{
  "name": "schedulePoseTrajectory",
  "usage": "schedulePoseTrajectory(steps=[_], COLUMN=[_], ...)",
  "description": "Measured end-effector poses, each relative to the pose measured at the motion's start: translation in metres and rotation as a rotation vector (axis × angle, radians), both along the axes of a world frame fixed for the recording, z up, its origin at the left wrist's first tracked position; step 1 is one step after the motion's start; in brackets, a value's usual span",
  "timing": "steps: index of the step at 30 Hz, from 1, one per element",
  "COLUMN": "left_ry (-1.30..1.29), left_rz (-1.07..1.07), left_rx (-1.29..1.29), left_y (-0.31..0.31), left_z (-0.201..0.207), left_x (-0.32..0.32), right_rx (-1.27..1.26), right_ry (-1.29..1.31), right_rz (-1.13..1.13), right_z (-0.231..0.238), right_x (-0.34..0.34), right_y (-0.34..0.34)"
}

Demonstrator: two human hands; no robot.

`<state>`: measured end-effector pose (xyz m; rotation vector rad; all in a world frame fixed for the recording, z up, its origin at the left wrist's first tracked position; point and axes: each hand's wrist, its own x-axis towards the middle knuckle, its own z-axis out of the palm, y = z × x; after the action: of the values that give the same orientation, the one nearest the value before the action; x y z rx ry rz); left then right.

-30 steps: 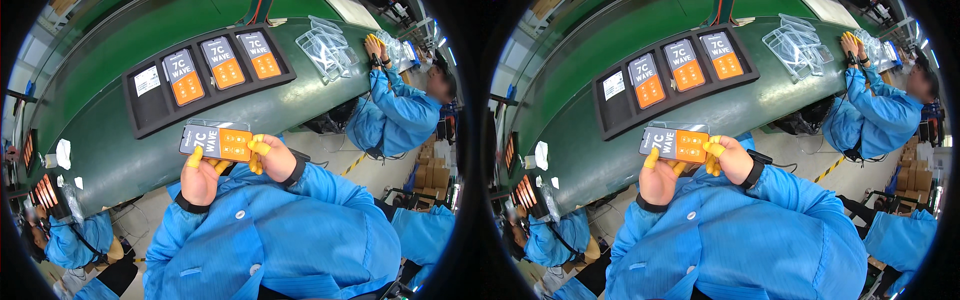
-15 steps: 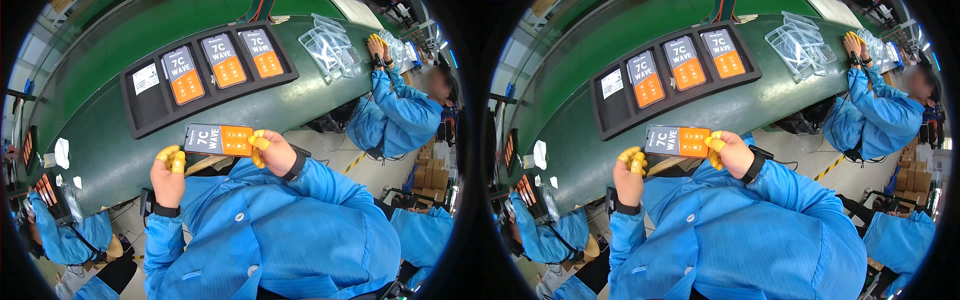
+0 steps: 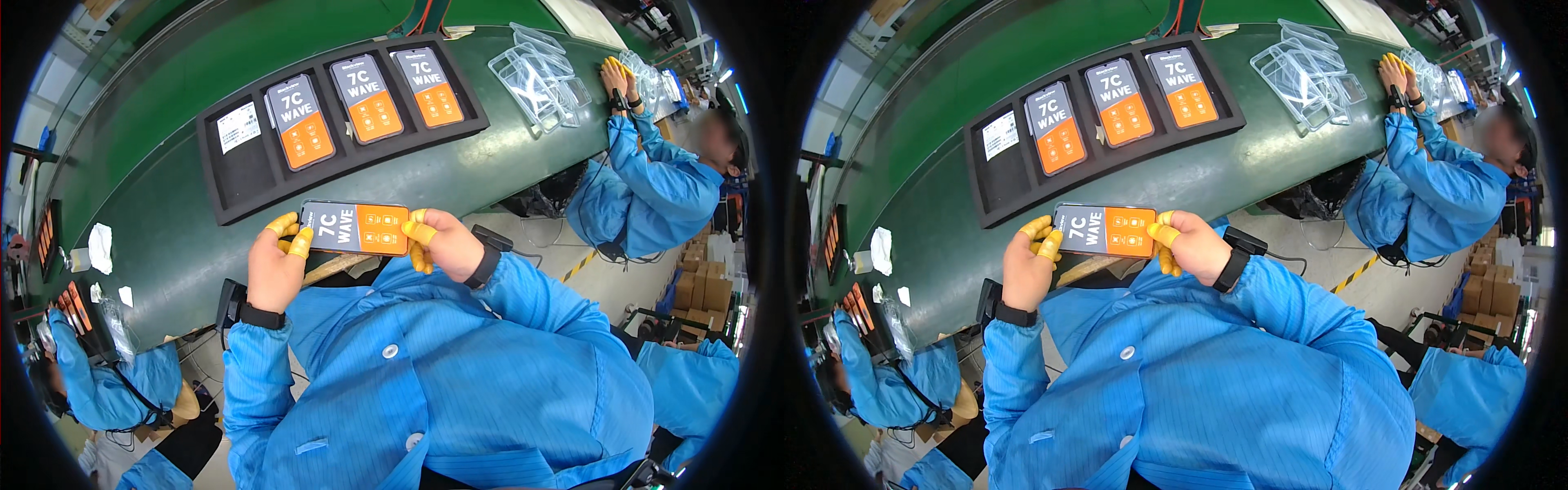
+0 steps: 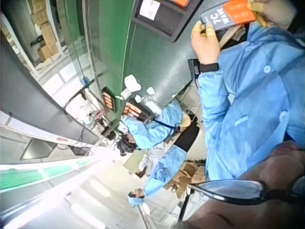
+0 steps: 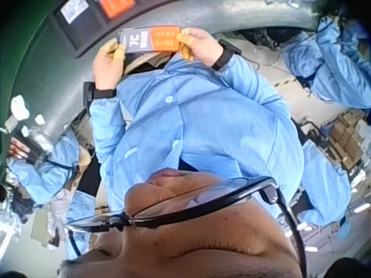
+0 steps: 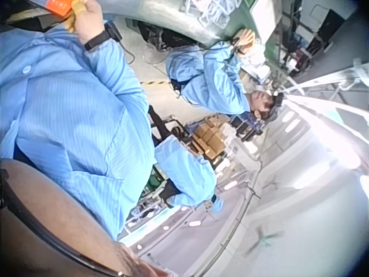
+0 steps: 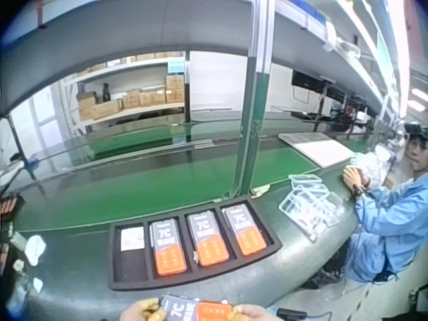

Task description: Assembling and inspecting handheld electronic devices and plastic covers on a production line.

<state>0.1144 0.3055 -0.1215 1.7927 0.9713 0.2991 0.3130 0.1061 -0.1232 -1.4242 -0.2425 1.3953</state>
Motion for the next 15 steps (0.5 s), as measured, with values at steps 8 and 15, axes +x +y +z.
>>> schedulePoseTrajectory(steps=[8,15], left_ry=[-0.098,-0.395], left_rz=[0.116,0.230], left_rx=[-0.447,-0.738], left_y=[0.003,-0.003], left_z=[0.008,0.001], left_x=[0.003,-0.004], right_rx=[0.087,0.114], right_ry=[0.071,0.011], right_rz=[0.018,0.054], right_z=[-0.015,-0.013], right_x=[0.005,0.002], right_y=[-0.012,-0.017])
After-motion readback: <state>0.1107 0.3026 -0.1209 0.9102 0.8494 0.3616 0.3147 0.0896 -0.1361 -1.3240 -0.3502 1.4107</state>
